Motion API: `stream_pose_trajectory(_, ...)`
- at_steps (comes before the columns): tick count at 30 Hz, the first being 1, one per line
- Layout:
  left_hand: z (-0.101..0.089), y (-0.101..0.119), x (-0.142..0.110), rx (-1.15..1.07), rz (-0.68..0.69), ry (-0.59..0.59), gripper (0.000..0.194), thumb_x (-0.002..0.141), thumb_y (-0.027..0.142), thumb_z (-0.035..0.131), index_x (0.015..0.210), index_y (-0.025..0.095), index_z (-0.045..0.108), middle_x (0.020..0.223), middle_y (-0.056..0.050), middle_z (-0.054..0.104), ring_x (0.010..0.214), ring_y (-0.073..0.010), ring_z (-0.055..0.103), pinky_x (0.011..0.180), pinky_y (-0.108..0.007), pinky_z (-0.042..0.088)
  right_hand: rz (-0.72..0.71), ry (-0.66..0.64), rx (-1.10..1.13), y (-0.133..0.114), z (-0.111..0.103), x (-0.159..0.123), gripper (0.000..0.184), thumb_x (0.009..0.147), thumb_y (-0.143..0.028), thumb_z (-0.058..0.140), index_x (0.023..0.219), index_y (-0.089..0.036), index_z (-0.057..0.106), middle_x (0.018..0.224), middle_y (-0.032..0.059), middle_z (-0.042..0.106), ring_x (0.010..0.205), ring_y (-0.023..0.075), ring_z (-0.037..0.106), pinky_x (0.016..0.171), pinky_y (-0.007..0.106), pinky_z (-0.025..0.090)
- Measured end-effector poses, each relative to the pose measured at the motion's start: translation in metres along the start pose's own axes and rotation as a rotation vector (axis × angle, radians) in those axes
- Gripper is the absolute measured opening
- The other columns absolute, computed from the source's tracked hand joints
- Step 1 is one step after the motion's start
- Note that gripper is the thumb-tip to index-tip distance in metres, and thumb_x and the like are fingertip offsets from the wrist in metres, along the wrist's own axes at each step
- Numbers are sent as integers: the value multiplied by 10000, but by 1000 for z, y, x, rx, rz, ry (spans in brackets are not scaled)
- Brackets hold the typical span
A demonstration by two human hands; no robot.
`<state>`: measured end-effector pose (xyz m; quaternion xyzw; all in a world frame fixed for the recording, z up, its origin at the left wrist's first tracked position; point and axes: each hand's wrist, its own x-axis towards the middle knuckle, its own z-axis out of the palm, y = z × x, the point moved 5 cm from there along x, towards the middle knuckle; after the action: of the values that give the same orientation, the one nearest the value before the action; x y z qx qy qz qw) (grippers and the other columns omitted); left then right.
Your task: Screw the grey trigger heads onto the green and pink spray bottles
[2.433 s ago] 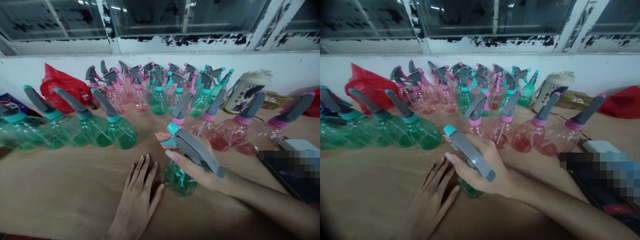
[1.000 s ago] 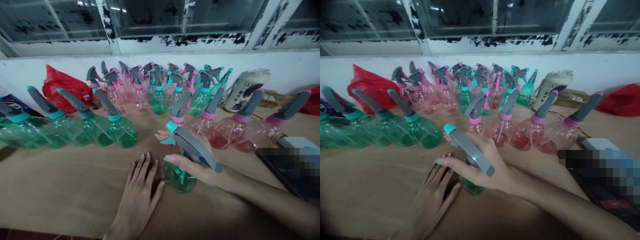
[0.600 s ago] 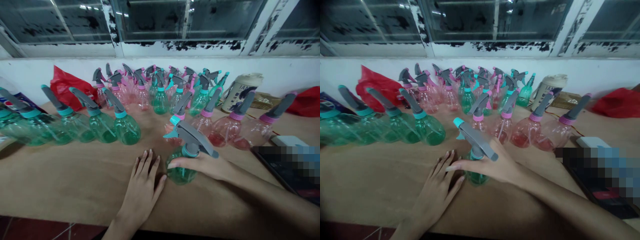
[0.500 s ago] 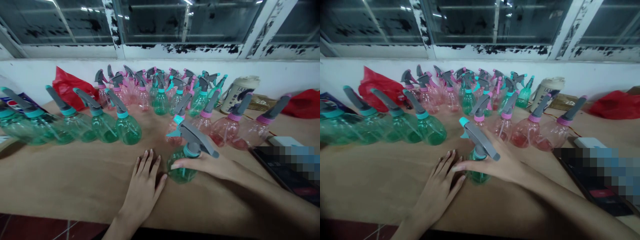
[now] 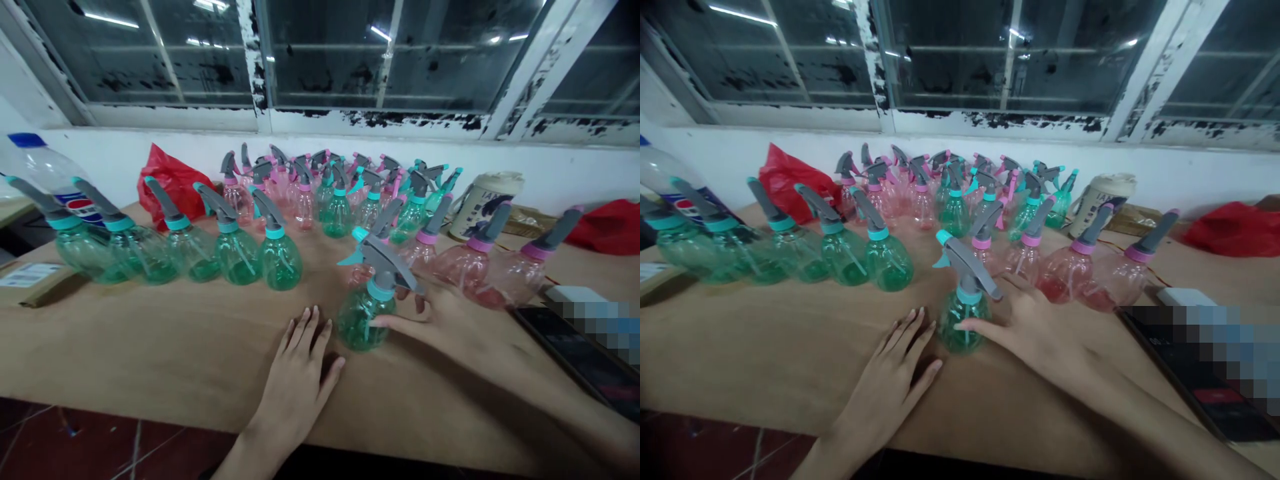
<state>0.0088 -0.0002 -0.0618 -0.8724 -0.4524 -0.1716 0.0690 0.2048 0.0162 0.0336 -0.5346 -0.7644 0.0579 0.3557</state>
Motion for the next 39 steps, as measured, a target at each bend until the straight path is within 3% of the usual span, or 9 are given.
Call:
stream_pose_trajectory(4, -5, -11, -11, 0, 1, 17, 488, 964, 382, 429, 1371, 113, 446, 1460, -154, 422, 1357, -287, 360, 1067, -482, 373, 18, -90, -140, -4, 28, 23, 475, 792, -634, 570, 931, -190, 670, 680, 40, 667, 599, 226, 621, 578, 358, 463)
stream_pose_trajectory(9, -6, -16, -14, 6, 27, 3, 483, 968, 369, 424, 1375, 109, 442, 1463, -159, 416, 1349, -288, 375, 1050, -489, 395, 27, -52, -241, -15, 48, 51, 543, 827, -612, 543, 1042, -124, 646, 688, 76, 682, 602, 251, 641, 531, 341, 424)
stream_pose_trajectory(16, -6, -16, -13, -21, 20, 12, 472, 970, 368, 427, 1379, 133, 437, 1466, -148, 416, 1356, -287, 361, 1054, -489, 390, 82, -61, -336, -24, 60, 73, 542, 862, -510, 569, 1201, -87, 563, 955, 173, 713, 801, 314, 685, 598, 369, 467)
stream_pose_trajectory(26, -2, -17, -14, 55, 65, 28, 486, 963, 365, 426, 1365, 93, 444, 1449, -173, 431, 1335, -304, 396, 999, -515, 448, 76, -62, -330, -21, 68, 85, 494, 879, -453, 574, 1160, -46, 576, 934, 189, 714, 810, 309, 688, 611, 368, 478)
stream_pose_trajectory(30, -3, -17, -13, 42, 66, 35, 478, 963, 361, 427, 1366, 104, 443, 1453, -161, 429, 1334, -299, 398, 1010, -502, 441, 48, -34, -302, -28, 56, 75, 554, 877, -482, 560, 1248, -70, 541, 1008, 181, 713, 829, 312, 691, 615, 374, 489)
stream_pose_trajectory(33, -3, -19, -12, 54, 70, 30, 467, 969, 357, 407, 1372, 123, 437, 1448, -144, 443, 1329, -290, 407, 1003, -484, 451, 43, -17, -266, -27, 35, 58, 541, 896, -469, 535, 1316, -129, 518, 801, 114, 741, 706, 297, 702, 579, 372, 482)
stream_pose_trajectory(35, -3, -20, -12, 66, 73, 37, 465, 967, 365, 403, 1375, 143, 436, 1443, -136, 452, 1319, -289, 423, 995, -471, 459, 55, 20, -237, -19, 18, 46, 427, 903, -465, 524, 1218, -190, 613, 700, 67, 736, 627, 275, 700, 582, 364, 479)
stream_pose_trajectory(39, -1, -21, -10, 78, 92, 60, 463, 959, 374, 412, 1361, 149, 460, 1415, -147, 485, 1294, -303, 454, 975, -460, 473, 127, 124, -282, 10, -8, 32, 280, 901, -442, 536, 953, -229, 709, 830, 58, 760, 735, 282, 719, 635, 357, 485)
